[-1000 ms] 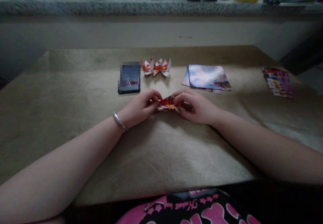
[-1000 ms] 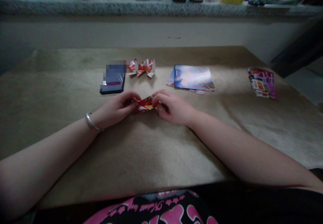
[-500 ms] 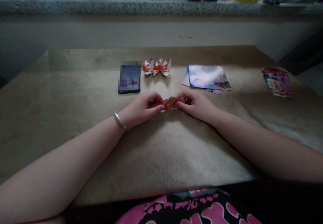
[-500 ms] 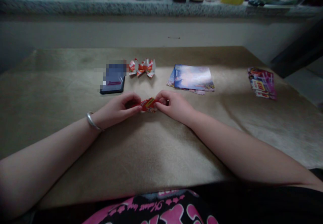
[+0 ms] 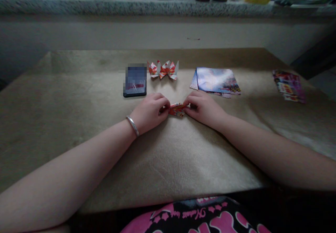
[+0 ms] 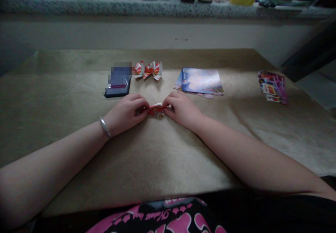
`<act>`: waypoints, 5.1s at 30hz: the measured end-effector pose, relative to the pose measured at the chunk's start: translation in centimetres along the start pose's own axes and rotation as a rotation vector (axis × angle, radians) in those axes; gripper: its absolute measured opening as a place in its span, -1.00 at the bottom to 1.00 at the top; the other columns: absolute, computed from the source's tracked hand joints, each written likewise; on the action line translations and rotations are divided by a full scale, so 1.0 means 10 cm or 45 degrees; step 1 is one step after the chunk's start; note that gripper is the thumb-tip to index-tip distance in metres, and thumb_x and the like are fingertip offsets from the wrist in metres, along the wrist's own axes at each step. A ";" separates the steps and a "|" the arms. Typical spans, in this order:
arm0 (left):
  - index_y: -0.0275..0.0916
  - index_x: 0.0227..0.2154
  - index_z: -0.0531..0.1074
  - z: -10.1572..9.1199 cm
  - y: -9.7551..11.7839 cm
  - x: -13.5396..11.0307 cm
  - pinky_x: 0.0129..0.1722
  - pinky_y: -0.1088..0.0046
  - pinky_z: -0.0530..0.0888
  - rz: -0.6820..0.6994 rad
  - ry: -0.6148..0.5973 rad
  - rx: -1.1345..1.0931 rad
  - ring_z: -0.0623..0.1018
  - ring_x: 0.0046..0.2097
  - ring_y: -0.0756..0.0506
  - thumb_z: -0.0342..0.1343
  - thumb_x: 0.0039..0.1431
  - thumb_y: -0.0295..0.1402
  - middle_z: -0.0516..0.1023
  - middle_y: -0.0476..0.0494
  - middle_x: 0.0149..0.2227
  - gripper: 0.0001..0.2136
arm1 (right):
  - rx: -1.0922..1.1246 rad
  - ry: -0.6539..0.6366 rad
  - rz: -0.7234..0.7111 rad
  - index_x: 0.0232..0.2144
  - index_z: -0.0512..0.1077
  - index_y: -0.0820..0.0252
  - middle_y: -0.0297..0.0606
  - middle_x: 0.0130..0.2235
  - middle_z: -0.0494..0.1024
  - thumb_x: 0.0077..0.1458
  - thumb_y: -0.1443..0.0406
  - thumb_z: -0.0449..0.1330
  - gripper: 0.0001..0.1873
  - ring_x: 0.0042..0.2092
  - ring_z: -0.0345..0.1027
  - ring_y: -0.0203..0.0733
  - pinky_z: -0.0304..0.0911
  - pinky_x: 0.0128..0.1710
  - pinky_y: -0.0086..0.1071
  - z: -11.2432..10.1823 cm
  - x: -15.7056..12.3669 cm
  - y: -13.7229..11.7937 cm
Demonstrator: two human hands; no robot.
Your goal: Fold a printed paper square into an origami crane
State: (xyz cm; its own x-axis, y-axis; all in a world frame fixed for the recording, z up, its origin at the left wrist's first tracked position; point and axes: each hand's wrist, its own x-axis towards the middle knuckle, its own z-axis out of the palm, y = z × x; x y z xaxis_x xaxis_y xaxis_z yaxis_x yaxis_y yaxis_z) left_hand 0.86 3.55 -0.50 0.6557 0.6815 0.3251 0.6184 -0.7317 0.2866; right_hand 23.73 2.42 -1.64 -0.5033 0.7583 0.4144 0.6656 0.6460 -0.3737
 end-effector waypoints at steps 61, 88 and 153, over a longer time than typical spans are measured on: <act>-0.02 -0.15 0.56 -0.18 -0.01 -0.05 -0.42 0.50 0.26 0.285 -0.192 0.412 0.39 -0.35 -0.02 0.03 0.24 -0.35 0.46 -0.06 -0.39 -0.77 | -0.352 -0.316 -0.341 -0.21 0.59 0.04 -0.30 -0.33 0.61 0.16 0.37 0.07 -0.70 -0.27 0.39 -0.20 0.20 -0.30 -0.35 -0.36 -0.07 0.04; -0.24 -0.03 0.43 -0.05 -0.06 -0.04 -0.09 0.35 0.43 0.258 -0.114 0.111 0.46 -0.14 -0.10 -0.06 0.28 -0.38 0.50 -0.20 -0.17 -0.73 | -0.103 -0.167 -0.330 -0.25 0.52 0.12 -0.23 -0.15 0.60 0.18 0.27 0.12 -0.82 0.06 0.32 -0.06 0.24 0.02 -0.17 -0.20 -0.06 0.07; -0.28 0.07 0.40 -0.12 0.05 -0.03 0.06 0.22 0.46 0.413 -0.237 0.255 0.48 0.06 -0.19 0.00 0.26 -0.31 0.49 -0.25 0.05 -0.64 | -0.145 -0.080 -0.212 -0.23 0.58 0.13 -0.19 -0.17 0.57 0.16 0.24 0.16 -0.79 -0.14 0.35 -0.11 0.26 -0.10 -0.24 -0.16 -0.04 0.04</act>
State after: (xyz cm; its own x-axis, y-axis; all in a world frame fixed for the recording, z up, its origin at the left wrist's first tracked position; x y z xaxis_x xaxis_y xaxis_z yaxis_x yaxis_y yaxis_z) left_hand 0.46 2.94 0.57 0.8860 0.4202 0.1960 0.4267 -0.9043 0.0097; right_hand 25.10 2.22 -0.62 -0.6426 0.6479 0.4091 0.6263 0.7517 -0.2067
